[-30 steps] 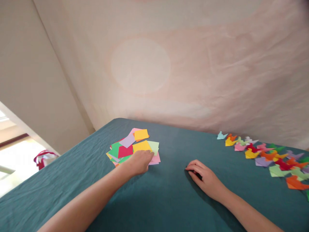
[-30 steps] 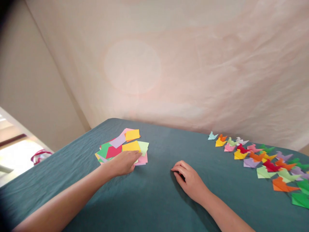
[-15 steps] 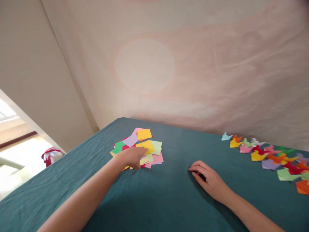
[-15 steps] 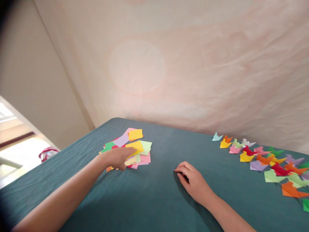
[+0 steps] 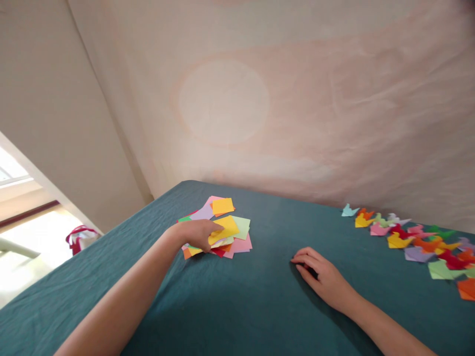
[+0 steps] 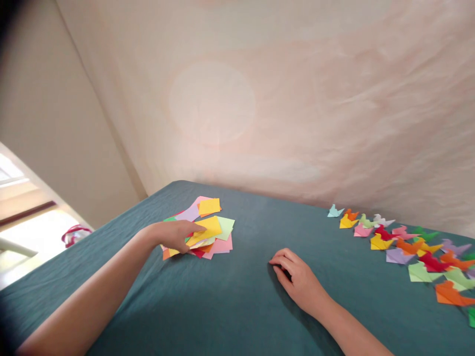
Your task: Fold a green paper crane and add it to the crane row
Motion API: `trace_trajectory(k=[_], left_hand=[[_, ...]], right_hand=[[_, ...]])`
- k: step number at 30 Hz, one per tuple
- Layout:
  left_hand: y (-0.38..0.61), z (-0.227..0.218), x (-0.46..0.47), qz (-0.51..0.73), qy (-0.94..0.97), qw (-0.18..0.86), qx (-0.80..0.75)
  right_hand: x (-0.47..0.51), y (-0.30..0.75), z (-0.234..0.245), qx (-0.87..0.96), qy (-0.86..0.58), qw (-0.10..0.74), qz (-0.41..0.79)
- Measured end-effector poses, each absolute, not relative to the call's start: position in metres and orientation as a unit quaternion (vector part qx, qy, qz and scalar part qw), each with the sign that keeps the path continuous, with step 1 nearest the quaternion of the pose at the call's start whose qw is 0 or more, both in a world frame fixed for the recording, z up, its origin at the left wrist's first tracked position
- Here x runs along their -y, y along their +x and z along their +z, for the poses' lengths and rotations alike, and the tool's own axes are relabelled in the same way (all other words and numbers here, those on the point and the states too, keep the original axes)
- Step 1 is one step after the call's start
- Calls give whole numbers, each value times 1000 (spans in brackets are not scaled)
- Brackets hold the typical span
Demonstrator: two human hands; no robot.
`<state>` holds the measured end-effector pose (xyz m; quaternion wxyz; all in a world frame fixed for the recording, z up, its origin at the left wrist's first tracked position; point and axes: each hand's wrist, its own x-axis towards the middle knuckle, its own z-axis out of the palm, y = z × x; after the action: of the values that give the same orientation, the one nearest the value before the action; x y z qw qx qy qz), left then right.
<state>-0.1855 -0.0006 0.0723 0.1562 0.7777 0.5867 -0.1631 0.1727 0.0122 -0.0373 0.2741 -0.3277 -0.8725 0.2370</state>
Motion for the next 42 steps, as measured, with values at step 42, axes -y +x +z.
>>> trace_trajectory(k=[42], left_hand=[[-127, 60, 28, -152, 803, -23, -576]], right_hand=[[-9, 170, -31, 871, -325, 273, 248]])
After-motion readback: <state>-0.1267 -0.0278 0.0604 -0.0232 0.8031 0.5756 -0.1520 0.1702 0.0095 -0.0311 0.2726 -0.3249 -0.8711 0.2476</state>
